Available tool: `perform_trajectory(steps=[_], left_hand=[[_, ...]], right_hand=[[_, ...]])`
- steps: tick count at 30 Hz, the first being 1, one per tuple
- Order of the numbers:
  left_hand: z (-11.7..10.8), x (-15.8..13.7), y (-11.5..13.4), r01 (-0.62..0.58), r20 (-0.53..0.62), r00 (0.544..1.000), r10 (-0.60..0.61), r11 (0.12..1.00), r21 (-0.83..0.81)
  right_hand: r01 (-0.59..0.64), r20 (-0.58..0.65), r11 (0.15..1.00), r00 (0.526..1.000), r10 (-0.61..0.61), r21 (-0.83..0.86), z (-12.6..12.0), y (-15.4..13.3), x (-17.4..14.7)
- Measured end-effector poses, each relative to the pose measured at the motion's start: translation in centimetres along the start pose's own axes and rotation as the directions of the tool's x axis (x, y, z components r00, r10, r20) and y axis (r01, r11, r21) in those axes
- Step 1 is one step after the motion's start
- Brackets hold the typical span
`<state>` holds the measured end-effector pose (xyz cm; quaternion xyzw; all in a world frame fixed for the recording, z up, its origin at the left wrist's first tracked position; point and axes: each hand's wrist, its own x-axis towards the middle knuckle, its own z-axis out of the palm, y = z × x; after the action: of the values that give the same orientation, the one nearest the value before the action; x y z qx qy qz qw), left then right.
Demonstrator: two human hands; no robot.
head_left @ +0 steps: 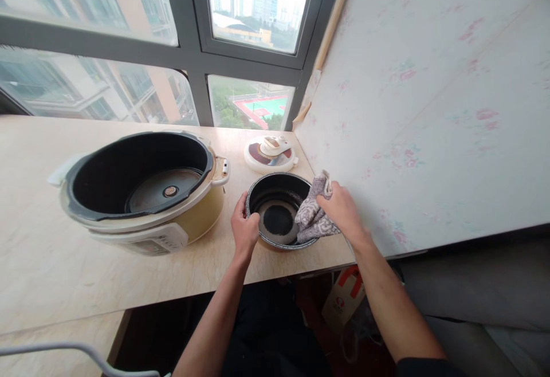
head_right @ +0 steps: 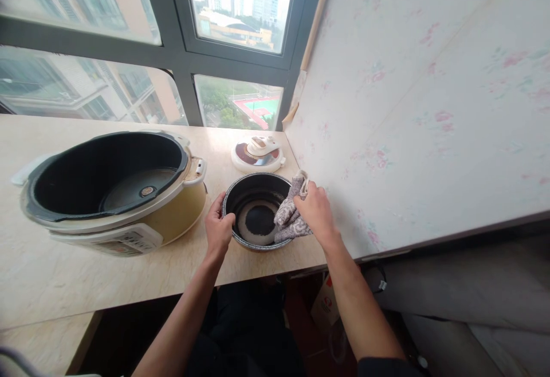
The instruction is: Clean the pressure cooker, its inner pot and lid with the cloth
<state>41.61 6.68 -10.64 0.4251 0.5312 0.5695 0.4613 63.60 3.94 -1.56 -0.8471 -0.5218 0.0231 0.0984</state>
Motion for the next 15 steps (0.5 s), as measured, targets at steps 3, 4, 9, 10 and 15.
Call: perform_trajectory(steps=[3,4,9,10,15], left_hand=[[-0.1,0.0,0.1,-0.011,0.007,1.0,0.011,1.0,0.013],[-0.1,0.0,0.1,-0.013,0.011,1.0,0.012,1.0,0.015],[-0.2,0.1,0.1,-0.011,0.035,0.999,0.011,1.0,0.002],[-0.2,0.1,0.0,-0.014,0.036,0.999,0.014,1.0,0.003],[-0.2,0.0,0.1,-0.033,0.008,0.999,0.033,0.999,0.017]], right_hand=[[0.091,-0.071,0.985,0.992,-0.102,-0.149,1.1,-2.0,0.4],[0.131,-0.075,0.973,0.986,-0.148,-0.191,1.6,-2.7,0.6],[0.375,-0.002,0.864,0.917,-0.399,-0.337,4.1,-5.8,2.1],[0.417,0.018,0.84,0.898,-0.439,-0.348,4.5,-6.3,2.3],[0.504,0.091,0.82,0.862,-0.499,-0.271,6.0,-9.1,2.0]])
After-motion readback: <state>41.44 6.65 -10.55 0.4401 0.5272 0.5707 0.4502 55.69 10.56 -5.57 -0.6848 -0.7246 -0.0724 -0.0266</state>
